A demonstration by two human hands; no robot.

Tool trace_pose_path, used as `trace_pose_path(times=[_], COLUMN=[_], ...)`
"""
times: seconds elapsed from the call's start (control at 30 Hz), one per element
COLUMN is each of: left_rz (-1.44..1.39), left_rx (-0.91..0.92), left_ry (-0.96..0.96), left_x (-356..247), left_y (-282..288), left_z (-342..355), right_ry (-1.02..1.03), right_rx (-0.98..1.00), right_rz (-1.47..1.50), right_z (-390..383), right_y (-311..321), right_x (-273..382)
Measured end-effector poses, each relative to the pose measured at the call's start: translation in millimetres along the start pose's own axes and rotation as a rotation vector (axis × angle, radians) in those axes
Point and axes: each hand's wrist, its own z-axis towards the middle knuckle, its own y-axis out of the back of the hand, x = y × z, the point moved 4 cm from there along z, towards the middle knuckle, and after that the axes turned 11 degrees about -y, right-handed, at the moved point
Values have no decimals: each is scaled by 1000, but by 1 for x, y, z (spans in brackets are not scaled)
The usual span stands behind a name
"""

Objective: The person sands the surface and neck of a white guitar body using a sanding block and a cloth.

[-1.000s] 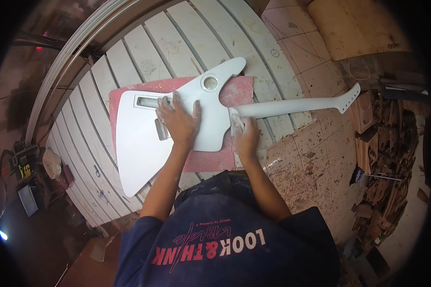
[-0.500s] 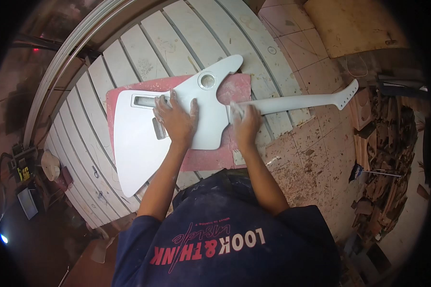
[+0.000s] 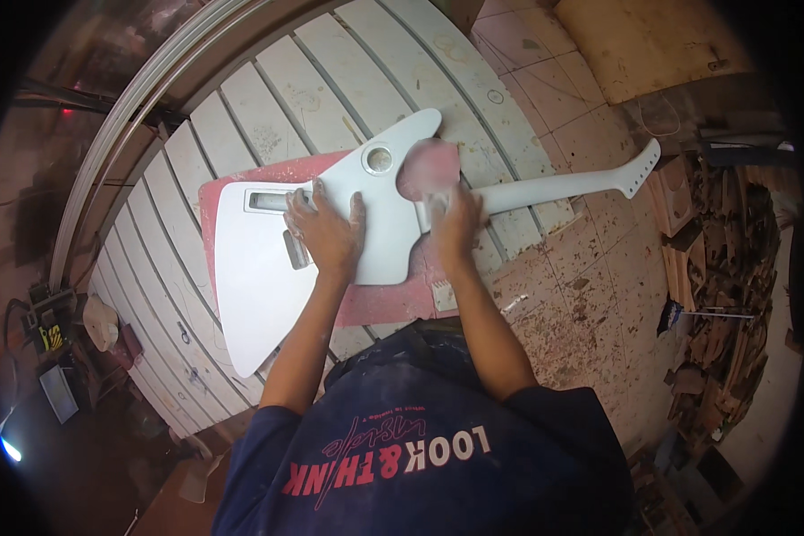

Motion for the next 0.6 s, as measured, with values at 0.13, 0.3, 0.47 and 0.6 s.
trace_pose_path(times=[0.13,0.3,0.47,0.6], left_rz=[5,10,-2,19], left_rx=[-30,-39,-28,-18], left_ry=[13,2,7,24], left_x=[3,4,2,3], left_y=[0,-1,-1,-1], left_z=[7,3,5,6], right_ry=[-100,-118,21,22], right_rx=[-32,333,213,148], right_rz=[175,174,169,180], right_z=[14,-30,-55,-50], right_y=[18,27,26,8], right_x=[-12,-9,15,13])
